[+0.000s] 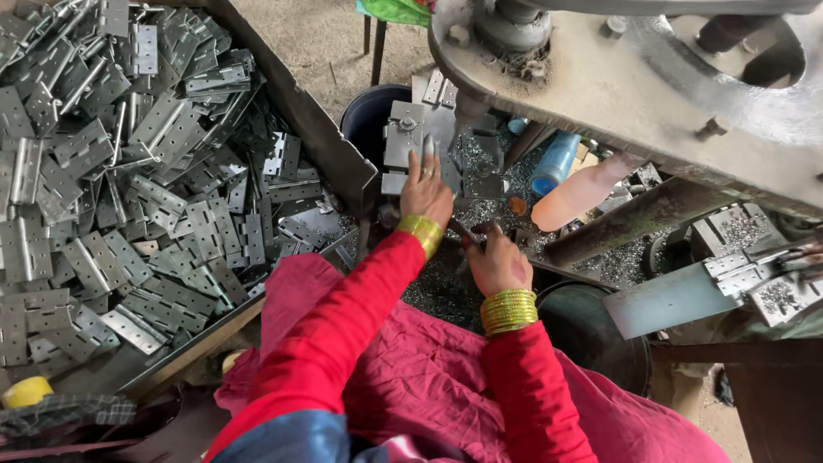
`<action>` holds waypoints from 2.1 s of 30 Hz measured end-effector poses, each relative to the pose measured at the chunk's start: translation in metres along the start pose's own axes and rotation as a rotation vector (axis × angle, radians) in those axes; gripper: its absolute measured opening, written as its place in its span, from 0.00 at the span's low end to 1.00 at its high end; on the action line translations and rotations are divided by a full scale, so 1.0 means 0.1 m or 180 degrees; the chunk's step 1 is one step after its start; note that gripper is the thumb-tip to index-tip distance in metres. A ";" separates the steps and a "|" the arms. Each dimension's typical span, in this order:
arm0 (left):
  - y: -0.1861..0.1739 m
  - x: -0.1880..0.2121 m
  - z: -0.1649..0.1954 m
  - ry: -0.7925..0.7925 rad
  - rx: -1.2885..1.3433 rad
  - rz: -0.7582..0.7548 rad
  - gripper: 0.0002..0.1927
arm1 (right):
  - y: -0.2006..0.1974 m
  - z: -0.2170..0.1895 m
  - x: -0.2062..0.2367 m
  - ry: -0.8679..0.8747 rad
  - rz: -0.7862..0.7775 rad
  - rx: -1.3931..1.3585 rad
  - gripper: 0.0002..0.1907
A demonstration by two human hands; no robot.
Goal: The person repeatedly picks up small metal brackets from a bin, places them into a press machine, and operates the lever to process them. The processed pieces are then dropped back into the bin. The person continues this cycle for the duration of the clip.
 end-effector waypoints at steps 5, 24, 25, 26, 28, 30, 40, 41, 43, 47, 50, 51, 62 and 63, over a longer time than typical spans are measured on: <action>0.16 -0.23 0.09 -0.0048 0.0103 -0.0111 0.15 | 0.57 0.70 0.16 -0.0012 -0.0195 -0.0484 0.28; 0.30 -0.06 -0.09 -0.0673 0.1016 0.0643 0.20 | 1.40 1.63 0.33 0.0550 -0.0257 -0.0249 0.24; 0.37 -0.08 -0.06 -0.0567 0.1093 0.0368 0.20 | 1.37 1.63 0.28 0.0568 -0.0339 -0.0256 0.24; 0.42 -0.13 -0.06 -0.0513 0.1155 0.0146 0.19 | 1.33 1.61 0.19 0.0514 -0.0402 -0.0260 0.25; 0.50 -0.23 -0.05 -0.0529 0.1161 -0.0164 0.17 | 1.20 1.51 0.02 0.0190 -0.0381 -0.0039 0.24; 0.56 -0.34 -0.02 -0.0614 0.1080 -0.0305 0.14 | 1.15 1.47 -0.01 0.0093 -0.0330 0.0012 0.23; 0.55 -0.40 -0.19 -0.0562 0.0916 -0.0217 0.15 | 1.22 1.59 0.07 0.0507 -0.0454 -0.0250 0.24; 0.53 -0.47 -0.17 -0.0465 0.0729 -0.0382 0.15 | 1.20 1.58 0.02 0.0436 -0.0534 -0.0014 0.23; 0.45 -0.54 -0.22 -0.0546 0.0479 -0.0268 0.16 | 1.17 1.53 0.00 0.0208 -0.0477 0.0034 0.24; 0.43 -0.53 -0.30 -0.0721 0.0662 0.0020 0.20 | 1.22 1.54 0.24 0.0461 -0.0156 -0.0550 0.28; 0.45 -0.52 -0.38 -0.0746 0.0676 0.0283 0.23 | 1.23 1.48 0.34 0.0560 -0.0278 -0.0524 0.25; 0.42 -0.56 -0.36 -0.0735 0.0680 0.0445 0.25 | 1.18 1.48 0.29 0.0574 -0.0401 -0.0386 0.24; 0.56 -1.00 -0.26 -0.0828 0.0828 -0.0428 0.21 | 1.36 1.52 0.40 0.0323 -0.0123 -0.0216 0.23; 0.60 -0.92 -0.28 -0.0769 0.0998 -0.0695 0.21 | 1.44 1.54 0.45 0.0338 -0.0212 -0.0355 0.24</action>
Point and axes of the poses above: each hand's wrist, its own x-axis away from the middle knuckle, its own y-axis out of the palm, z = x × y, the point moved 8 cm from there along -x, towards the middle knuckle, and after that the axes turned 13 degrees about -x, right-handed, at the moved point
